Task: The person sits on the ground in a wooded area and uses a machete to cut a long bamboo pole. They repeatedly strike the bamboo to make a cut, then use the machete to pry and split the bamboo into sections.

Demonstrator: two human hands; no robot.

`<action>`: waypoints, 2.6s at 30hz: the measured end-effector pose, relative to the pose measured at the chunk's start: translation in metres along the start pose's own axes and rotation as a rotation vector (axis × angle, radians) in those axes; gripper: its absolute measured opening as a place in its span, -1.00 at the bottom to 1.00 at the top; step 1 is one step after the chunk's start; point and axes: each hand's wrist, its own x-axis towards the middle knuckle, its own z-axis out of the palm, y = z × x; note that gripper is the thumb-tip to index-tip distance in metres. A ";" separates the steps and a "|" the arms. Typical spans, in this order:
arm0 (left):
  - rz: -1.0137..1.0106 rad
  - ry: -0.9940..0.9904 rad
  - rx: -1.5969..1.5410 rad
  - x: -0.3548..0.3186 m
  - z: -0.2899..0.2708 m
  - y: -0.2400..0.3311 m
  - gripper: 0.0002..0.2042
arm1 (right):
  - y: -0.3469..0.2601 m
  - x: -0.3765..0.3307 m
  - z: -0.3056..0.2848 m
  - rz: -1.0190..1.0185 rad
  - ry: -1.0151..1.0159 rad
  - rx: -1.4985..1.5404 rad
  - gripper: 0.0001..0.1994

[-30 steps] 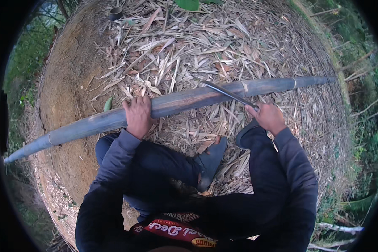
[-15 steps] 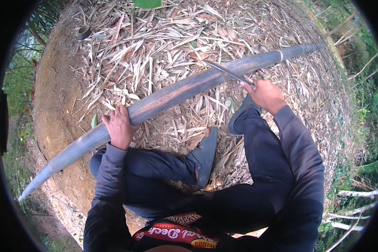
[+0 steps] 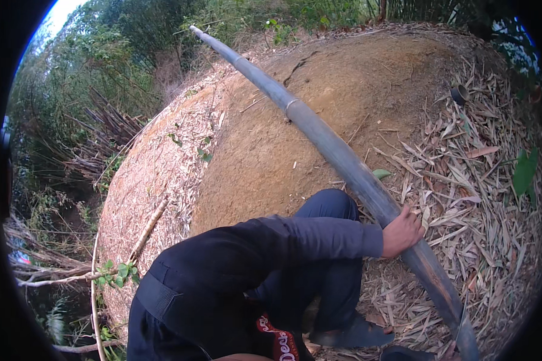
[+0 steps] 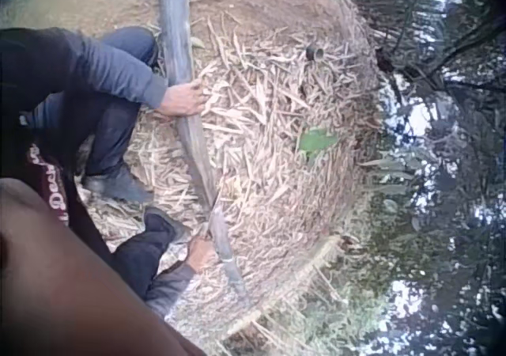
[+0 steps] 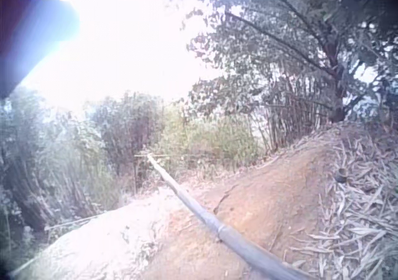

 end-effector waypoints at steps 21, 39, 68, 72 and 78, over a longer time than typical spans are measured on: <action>-0.006 0.046 0.027 0.007 0.000 0.001 -0.70 | 0.032 0.050 0.046 -0.146 0.222 0.045 -0.27; 0.049 0.016 -0.012 0.009 -0.004 -0.008 -0.53 | -0.006 0.038 0.007 -0.118 0.129 0.043 -0.27; 0.039 0.031 -0.095 0.007 -0.008 0.000 -0.74 | 0.085 0.098 0.098 0.035 0.036 0.194 -0.50; 0.015 0.009 -0.090 0.002 -0.011 -0.006 -0.71 | 0.021 0.046 0.066 -0.234 0.186 0.291 -0.57; 0.014 0.040 -0.074 0.003 -0.009 -0.006 -0.67 | 0.030 0.057 0.073 -0.246 0.151 0.388 -0.61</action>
